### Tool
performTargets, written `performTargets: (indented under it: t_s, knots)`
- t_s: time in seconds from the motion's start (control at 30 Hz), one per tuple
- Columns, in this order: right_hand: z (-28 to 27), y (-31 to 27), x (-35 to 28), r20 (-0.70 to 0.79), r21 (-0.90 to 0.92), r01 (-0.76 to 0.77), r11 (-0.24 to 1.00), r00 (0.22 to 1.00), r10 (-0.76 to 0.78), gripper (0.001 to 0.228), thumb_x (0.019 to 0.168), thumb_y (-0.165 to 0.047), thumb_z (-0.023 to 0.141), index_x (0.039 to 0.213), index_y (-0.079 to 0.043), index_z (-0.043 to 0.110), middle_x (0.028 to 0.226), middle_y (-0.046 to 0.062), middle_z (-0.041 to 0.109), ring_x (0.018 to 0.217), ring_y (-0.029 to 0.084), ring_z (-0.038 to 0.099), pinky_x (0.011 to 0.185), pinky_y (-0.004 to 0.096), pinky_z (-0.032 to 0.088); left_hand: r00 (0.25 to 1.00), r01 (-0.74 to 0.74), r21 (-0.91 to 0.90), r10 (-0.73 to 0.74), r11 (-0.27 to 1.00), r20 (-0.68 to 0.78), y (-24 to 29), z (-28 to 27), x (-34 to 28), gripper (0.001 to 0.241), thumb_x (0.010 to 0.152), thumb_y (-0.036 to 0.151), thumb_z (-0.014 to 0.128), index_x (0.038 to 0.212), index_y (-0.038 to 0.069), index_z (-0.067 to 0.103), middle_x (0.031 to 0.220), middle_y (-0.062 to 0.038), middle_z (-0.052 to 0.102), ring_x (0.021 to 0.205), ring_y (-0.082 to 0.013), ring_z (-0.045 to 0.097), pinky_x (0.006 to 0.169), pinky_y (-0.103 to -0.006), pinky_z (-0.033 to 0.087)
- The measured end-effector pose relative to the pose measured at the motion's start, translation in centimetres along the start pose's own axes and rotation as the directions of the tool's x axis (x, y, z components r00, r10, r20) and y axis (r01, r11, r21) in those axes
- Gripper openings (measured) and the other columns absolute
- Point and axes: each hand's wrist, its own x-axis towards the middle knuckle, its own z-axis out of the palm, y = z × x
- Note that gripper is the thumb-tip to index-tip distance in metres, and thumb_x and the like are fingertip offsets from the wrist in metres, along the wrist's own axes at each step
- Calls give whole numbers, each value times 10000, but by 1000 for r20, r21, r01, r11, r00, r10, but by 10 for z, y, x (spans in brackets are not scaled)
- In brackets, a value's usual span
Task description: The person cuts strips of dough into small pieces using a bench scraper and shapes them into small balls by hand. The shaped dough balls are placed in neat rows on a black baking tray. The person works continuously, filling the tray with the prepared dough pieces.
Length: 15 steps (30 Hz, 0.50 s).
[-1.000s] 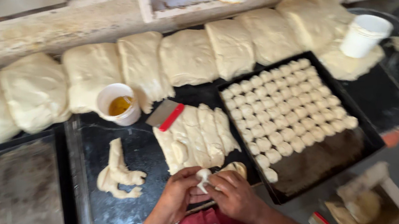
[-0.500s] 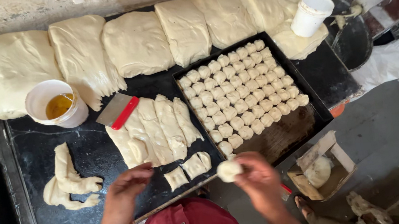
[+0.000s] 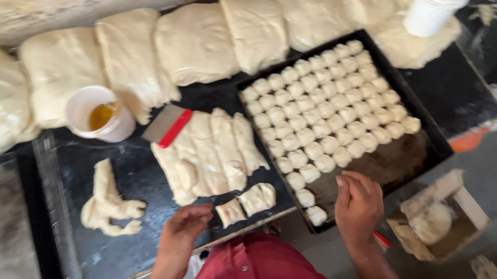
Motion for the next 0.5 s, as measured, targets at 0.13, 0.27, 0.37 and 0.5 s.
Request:
performTargets:
  t_s: [0.13, 0.27, 0.37, 0.5]
  knots:
    - [42, -53, 14, 388, 330, -48, 943, 917, -90, 119, 860, -143, 723, 939, -69, 772, 940, 89, 717, 864, 277, 690, 752, 391, 551, 998, 58, 59, -57, 997, -24, -8, -3, 5, 237, 870, 76, 699, 1085, 5, 769, 970, -97, 766, 895, -170, 672, 807, -297, 521]
    - [102, -116, -24, 583, 251, 301, 920, 712, -392, 195, 857, -164, 738, 1010, -45, 721, 892, 125, 651, 892, 330, 601, 770, 449, 508, 990, 142, 86, -143, 986, 2, -26, -10, 11, 244, 871, 106, 737, 1085, -6, 773, 909, -108, 716, 812, -192, 607, 706, -330, 474]
    - [116, -129, -52, 318, 202, 449, 870, 810, -492, 260, 710, -213, 714, 915, -65, 654, 919, 172, 671, 885, 377, 619, 749, 501, 483, 994, 104, 123, -106, 987, 7, -29, -18, 8, 278, 840, 113, 764, 1092, -4, 753, 945, -92, 744, 873, -166, 668, 759, -299, 525]
    - [126, -113, -73, 655, 489, -147, 860, 713, -251, 211, 817, -147, 774, 964, -38, 668, 844, 90, 689, 820, 266, 656, 727, 407, 517, 998, -28, 256, 13, 966, 60, -18, -25, 2, 441, 786, 108, 847, 1179, 10, 670, 1029, -73, 733, 951, -142, 701, 815, -256, 547]
